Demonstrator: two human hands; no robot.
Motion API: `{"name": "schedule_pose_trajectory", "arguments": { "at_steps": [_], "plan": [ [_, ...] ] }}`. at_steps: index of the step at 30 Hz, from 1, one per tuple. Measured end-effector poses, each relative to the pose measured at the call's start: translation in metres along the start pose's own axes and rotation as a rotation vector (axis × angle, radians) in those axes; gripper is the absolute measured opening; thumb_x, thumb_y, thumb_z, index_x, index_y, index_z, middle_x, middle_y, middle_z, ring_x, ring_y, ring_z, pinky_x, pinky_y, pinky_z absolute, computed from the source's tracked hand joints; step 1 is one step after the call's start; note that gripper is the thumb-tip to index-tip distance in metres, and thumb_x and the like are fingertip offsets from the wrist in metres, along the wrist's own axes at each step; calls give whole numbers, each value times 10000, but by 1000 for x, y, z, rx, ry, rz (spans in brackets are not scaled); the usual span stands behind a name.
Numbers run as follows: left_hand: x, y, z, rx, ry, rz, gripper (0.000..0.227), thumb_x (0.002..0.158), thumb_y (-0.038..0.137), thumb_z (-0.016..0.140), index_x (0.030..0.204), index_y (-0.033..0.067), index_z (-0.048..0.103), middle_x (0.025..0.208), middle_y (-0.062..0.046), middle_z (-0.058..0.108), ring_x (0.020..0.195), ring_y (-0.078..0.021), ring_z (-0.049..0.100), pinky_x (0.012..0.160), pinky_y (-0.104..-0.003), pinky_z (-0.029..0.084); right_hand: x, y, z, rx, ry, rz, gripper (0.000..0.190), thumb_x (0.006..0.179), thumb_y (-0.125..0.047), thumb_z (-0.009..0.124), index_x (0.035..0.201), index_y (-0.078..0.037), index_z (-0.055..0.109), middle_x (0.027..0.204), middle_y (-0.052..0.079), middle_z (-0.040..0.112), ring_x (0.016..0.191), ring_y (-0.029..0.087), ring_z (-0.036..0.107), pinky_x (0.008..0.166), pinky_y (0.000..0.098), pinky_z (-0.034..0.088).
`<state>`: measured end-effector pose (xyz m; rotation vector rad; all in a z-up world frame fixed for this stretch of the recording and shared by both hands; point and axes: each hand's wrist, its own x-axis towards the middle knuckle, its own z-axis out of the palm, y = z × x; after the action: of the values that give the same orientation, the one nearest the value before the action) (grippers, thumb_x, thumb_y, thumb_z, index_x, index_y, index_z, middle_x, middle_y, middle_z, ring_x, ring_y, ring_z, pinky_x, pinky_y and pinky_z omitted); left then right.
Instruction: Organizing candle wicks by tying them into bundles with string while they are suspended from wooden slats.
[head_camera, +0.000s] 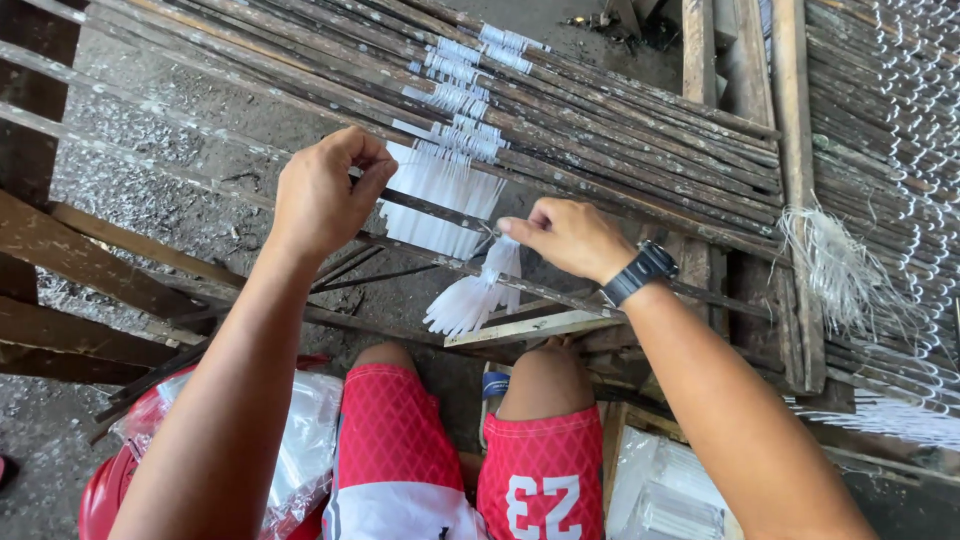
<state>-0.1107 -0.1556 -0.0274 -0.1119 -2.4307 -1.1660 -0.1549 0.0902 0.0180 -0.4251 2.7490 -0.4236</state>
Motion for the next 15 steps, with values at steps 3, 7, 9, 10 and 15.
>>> {"name": "schedule_pose_trajectory", "arguments": {
  "at_steps": [3, 7, 9, 10, 15],
  "plan": [
    [0, -2, 2, 7, -6, -4, 23, 803, 129, 603, 820, 127, 588, 719, -43, 597, 727, -282, 595, 614, -379, 453, 8, 2, 12, 58, -6, -19, 417, 735, -536, 511, 712, -129, 596, 608, 53, 619, 675, 191, 639, 649, 303, 463],
    [0, -1, 1, 19, -9, -7, 25, 796, 119, 604, 818, 121, 590, 725, -54, 599, 732, -288, 597, 615, -384, 454, 13, 11, 18, 311, -61, -30, 277, 743, -356, 577, 747, -81, 614, 624, 56, 612, 556, 126, 618, 479, 211, 453],
    [0, -2, 1, 14, -12, -16, 21, 800, 117, 599, 818, 124, 592, 723, -45, 598, 729, -277, 598, 616, -375, 453, 14, 15, 19, 422, -60, -10, 181, 742, -225, 569, 798, -62, 622, 670, 52, 620, 600, 115, 619, 472, 185, 438],
    [0, -3, 2, 14, -13, -17, 21, 800, 117, 599, 818, 124, 592, 723, -45, 598, 729, -277, 598, 616, -375, 453, 17, 17, 21, 422, -61, -9, 181, 742, -225, 569, 798, -62, 622, 670, 52, 620, 600, 115, 619, 472, 185, 438],
    [3, -9, 6, 104, -25, 39, 28, 795, 150, 605, 819, 145, 591, 720, -27, 586, 712, -255, 590, 602, -361, 458, 24, 13, 32, -322, 143, -141, 172, 763, -306, 495, 732, -176, 605, 849, 22, 583, 789, 235, 602, 666, 340, 473]
  ]
}}
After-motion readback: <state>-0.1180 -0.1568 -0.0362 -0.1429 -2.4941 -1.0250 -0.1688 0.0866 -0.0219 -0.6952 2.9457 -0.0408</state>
